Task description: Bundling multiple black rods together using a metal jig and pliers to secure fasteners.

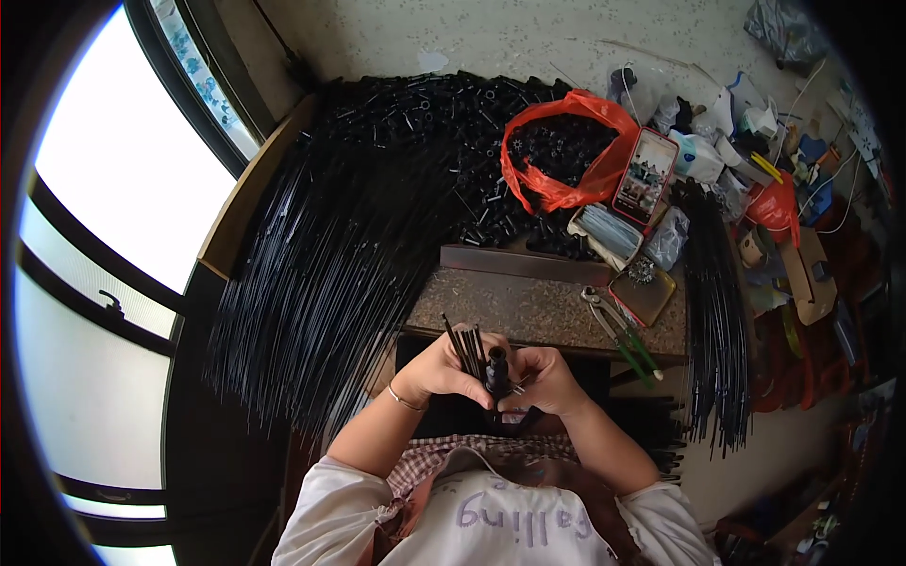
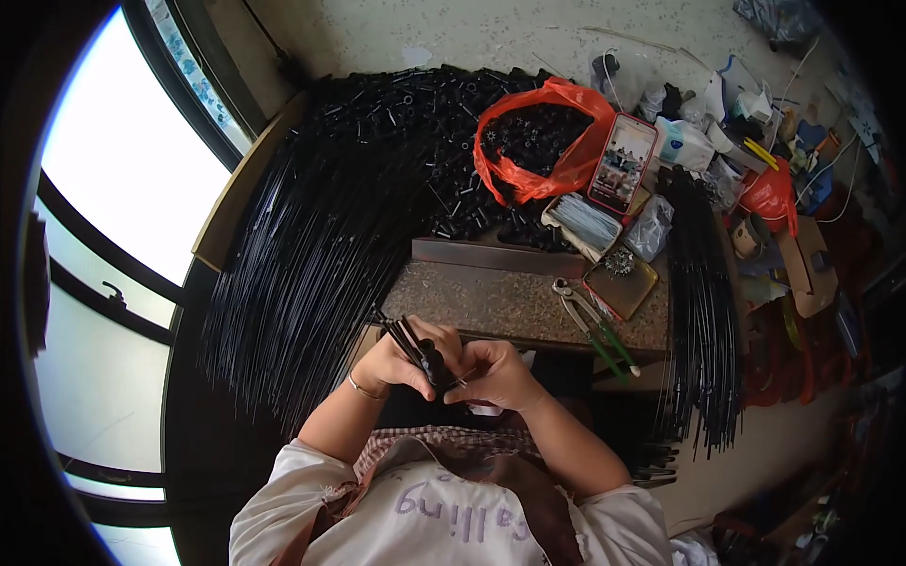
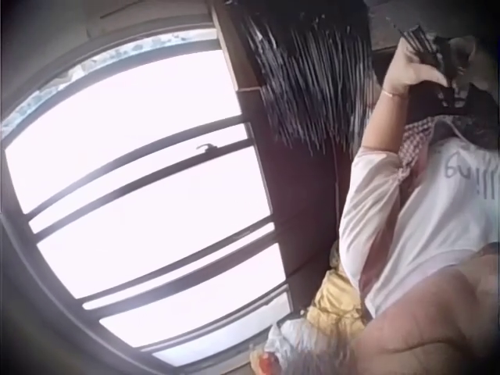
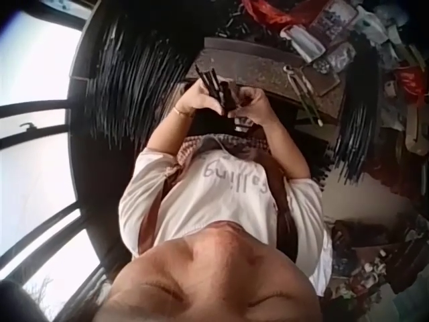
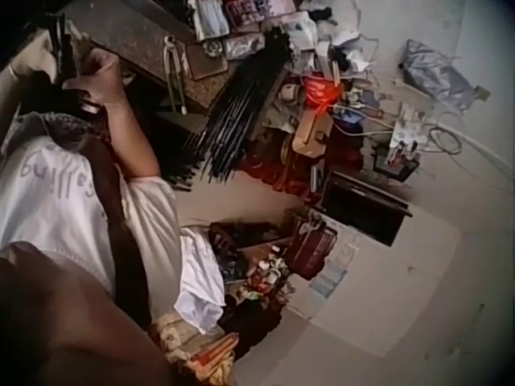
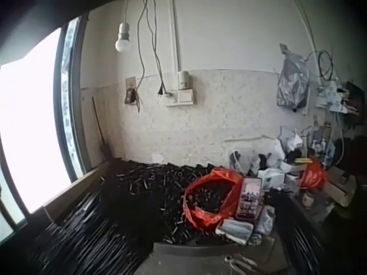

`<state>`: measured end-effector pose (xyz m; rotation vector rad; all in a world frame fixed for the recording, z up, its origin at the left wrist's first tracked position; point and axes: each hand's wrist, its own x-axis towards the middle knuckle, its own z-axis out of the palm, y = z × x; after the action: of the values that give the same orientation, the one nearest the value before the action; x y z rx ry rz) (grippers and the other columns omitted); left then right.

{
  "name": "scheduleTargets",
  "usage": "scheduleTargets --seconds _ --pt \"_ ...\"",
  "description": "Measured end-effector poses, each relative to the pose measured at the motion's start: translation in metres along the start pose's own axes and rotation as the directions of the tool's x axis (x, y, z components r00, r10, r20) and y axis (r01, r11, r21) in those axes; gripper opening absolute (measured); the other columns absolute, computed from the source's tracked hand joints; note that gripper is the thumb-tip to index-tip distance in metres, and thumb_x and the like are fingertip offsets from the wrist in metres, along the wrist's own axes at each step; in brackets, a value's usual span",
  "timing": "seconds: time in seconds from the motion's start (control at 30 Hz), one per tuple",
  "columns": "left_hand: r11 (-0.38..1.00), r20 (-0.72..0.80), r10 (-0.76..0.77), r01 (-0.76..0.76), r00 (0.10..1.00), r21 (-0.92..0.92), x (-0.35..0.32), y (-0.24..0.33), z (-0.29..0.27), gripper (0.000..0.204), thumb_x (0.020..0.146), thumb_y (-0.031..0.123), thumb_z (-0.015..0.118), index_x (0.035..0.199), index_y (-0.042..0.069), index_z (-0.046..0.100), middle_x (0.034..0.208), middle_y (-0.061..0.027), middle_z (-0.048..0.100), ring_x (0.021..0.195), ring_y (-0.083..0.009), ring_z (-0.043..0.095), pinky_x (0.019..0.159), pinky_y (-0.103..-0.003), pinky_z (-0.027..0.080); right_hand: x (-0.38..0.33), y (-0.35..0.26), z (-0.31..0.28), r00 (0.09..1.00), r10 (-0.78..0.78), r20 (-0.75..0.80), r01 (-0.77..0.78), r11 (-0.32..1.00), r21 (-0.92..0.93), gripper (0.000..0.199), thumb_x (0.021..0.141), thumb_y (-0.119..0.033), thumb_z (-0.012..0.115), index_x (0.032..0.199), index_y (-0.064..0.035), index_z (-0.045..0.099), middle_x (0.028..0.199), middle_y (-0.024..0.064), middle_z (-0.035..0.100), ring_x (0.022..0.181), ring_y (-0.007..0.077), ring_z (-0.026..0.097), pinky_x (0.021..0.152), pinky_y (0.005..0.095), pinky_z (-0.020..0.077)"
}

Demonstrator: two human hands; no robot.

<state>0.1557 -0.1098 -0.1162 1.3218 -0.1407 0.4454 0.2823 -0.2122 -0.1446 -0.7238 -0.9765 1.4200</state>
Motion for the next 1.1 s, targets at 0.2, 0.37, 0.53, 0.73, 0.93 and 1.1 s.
scheduleTargets --seconds 0.2,0.37,0.53,0.73,0.93,1.1 --pt "0.946 -0.203 -0.021 0.085 0.979 0.313 -0.006 -0.018 0.012 0.054 0.055 0.018 0.070 0.098 -0.002 0.043 0.084 -0.0086 0.053 0.079 -0.0186 0.051 0.074 -0.028 0.038 0.000 0.001 0.007 0.923 -0.104 -0.372 0.038 0.983 -0.181 0.025 0.055 0.000 0.067 0.069 -0.0035 0.047 0.065 -0.0014 0.050 0.062 0.0051 0.048 0.056 0.0185 0.0406" --pt "0.787 -0.476 -0.041 0.322 0.879 0.527 -0.007 -0.029 0.015 0.030 0.060 0.004 0.061 0.084 0.001 0.044 0.083 -0.0098 0.048 0.077 -0.0219 0.050 0.067 -0.028 0.040 0.005 0.011 0.017 0.779 -0.396 -0.486 0.037 0.804 -0.594 0.025 0.059 -0.004 0.066 0.073 -0.0015 0.046 0.067 0.0025 0.050 0.059 0.0070 0.049 0.054 0.0191 0.0407" --pt "0.862 -0.322 -0.032 0.189 0.946 0.471 -0.011 -0.045 0.000 0.016 0.063 -0.003 0.052 0.078 0.000 0.045 0.078 -0.0067 0.048 0.070 -0.0152 0.047 0.063 -0.025 0.039 0.007 0.025 0.009 0.788 -0.558 -0.260 0.200 0.632 -0.749 0.024 0.060 0.001 0.063 0.076 -0.0024 0.045 0.071 0.0014 0.045 0.061 0.0071 0.043 0.055 0.0179 0.0366" --pt "0.957 -0.551 0.028 0.137 0.834 0.257 0.001 -0.050 0.012 0.014 0.066 -0.006 0.048 0.077 0.001 0.046 0.070 -0.0036 0.050 0.066 -0.0109 0.047 0.062 -0.023 0.039 0.023 0.010 -0.002 0.852 -0.218 -0.476 0.121 0.967 -0.227 0.041 0.057 -0.002 0.066 0.088 -0.0040 0.039 0.075 -0.0005 0.041 0.064 0.0070 0.043 0.058 0.0176 0.0372" --pt "0.951 -0.548 0.047 0.131 0.835 0.281 0.010 -0.028 0.030 0.023 0.065 -0.004 0.050 0.087 0.000 0.045 0.081 -0.0064 0.050 0.072 -0.0127 0.049 0.065 -0.024 0.040 0.017 -0.030 0.009 0.804 -0.545 -0.239 0.103 0.522 -0.847 0.018 0.052 -0.003 0.066 0.064 -0.0032 0.053 0.067 0.0038 0.046 0.063 0.0148 0.046 0.054 0.0235 0.0363" --pt "0.940 -0.360 0.147 -0.017 0.921 0.340 0.030 0.020 0.042 0.028 0.062 -0.009 0.045 0.088 -0.001 0.045 0.083 -0.0064 0.050 0.077 -0.0135 0.048 0.070 -0.025 0.038 0.001 -0.072 0.048 0.661 -0.750 -0.007 0.141 0.134 -0.981 0.012 0.056 -0.004 0.062 0.063 -0.0048 0.053 0.061 0.0036 0.047 0.058 0.0189 0.044 0.052 0.0280 0.0368"
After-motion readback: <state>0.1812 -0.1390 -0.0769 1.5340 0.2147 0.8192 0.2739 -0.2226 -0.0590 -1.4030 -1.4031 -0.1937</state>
